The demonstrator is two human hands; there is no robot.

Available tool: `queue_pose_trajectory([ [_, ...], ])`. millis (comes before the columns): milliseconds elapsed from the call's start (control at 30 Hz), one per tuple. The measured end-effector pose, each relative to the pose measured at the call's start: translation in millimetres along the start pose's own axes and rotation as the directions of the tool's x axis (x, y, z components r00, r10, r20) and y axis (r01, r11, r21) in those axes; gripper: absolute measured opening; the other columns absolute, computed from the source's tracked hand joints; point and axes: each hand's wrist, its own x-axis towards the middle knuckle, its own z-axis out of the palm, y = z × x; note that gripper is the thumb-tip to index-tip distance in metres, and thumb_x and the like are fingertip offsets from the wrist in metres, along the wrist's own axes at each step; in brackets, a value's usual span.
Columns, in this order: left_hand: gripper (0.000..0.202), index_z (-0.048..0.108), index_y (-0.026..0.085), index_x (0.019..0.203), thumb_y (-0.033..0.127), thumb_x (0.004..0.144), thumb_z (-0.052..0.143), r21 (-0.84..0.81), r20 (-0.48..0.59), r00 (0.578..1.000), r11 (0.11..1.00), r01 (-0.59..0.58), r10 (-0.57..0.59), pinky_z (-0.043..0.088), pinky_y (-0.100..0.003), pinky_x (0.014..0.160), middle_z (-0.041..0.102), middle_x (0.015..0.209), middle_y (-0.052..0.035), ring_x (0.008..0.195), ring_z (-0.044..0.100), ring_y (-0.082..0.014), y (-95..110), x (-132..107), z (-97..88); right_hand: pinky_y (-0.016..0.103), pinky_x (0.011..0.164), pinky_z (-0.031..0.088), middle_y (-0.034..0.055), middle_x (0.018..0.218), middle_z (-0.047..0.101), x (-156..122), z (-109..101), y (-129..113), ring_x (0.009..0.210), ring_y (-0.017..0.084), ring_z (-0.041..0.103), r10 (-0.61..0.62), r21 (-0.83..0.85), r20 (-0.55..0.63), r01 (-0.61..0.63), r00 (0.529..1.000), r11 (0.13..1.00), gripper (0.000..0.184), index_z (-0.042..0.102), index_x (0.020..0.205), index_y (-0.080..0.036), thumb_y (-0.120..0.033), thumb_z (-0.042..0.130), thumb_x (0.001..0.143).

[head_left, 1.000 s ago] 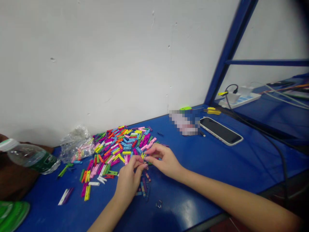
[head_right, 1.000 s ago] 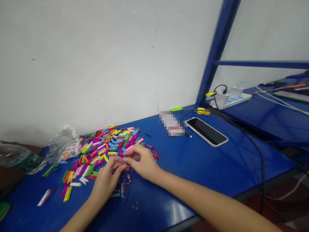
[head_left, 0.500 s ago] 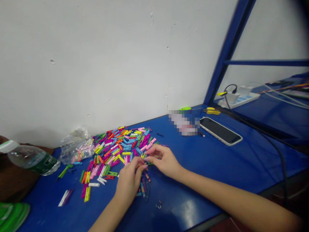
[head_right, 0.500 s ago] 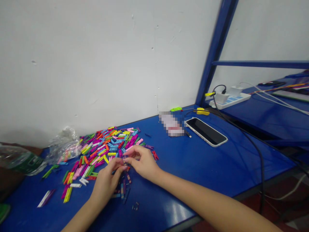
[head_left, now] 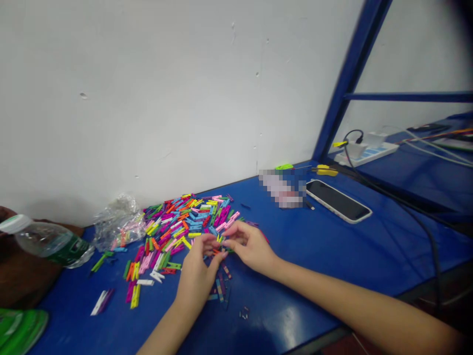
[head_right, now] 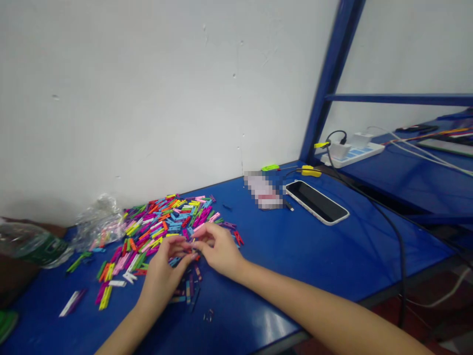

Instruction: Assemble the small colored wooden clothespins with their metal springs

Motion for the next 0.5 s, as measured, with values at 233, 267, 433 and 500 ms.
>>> queue_pose_trajectory([
  [233, 0.031, 0.038, 0.021, 0.094, 0.014, 0.069, 0.055, -0.263, 0.036, 0.995, 0.96, 0.099, -0.093, 0.046, -0.022, 0.06, 0.052, 0.073, 0.0037, 0.065, 0.057, -0.0101, -4, 1, 1.2, 0.023, 0.06, 0.048, 0.0014, 0.074, 0.055, -3, 0, -3, 0.067, 0.012, 0.055, -0.165, -0.16, 0.019, 0.166, 0.986, 0.973, 0.005, 0.052, 0.074, -0.017, -0.014, 0.055, 0.07],
  [267, 0.031, 0.038, 0.021, 0.094, 0.014, 0.069, 0.055, -0.29, 0.042, 0.994, 0.95, 0.112, -0.105, 0.046, -0.021, 0.059, 0.052, 0.072, 0.0041, 0.064, 0.057, -0.0096, -4, 1, 1.0, 0.023, 0.059, 0.048, 0.0016, 0.075, 0.055, -4, -1, -5, 0.067, 0.012, 0.054, -0.19, -0.179, 0.024, 0.191, 0.981, 0.965, 0.005, 0.053, 0.074, -0.017, -0.014, 0.054, 0.07],
  [433, 0.035, 0.036, 0.02, 0.093, 0.013, 0.066, 0.057, -0.404, 0.06, 0.984, 0.898, 0.177, -0.167, 0.043, -0.017, 0.052, 0.052, 0.068, 0.0058, 0.056, 0.054, -0.0073, 0, 2, 0.9, 0.023, 0.06, 0.045, 0.0026, 0.074, 0.055, -5, -4, -9, 0.068, 0.013, 0.053, -0.304, -0.302, 0.053, 0.306, 0.951, 0.903, 0.004, 0.054, 0.076, -0.017, -0.015, 0.053, 0.072],
  [500, 0.037, 0.035, 0.021, 0.093, 0.014, 0.065, 0.059, -0.43, 0.06, 0.98, 0.881, 0.198, -0.191, 0.042, -0.016, 0.047, 0.052, 0.066, 0.0066, 0.052, 0.053, -0.0068, 2, 2, 0.8, 0.024, 0.06, 0.044, 0.0029, 0.073, 0.055, -6, -4, -11, 0.067, 0.013, 0.053, -0.318, -0.332, 0.05, 0.316, 0.947, 0.889, 0.003, 0.054, 0.075, -0.017, -0.016, 0.052, 0.072],
])
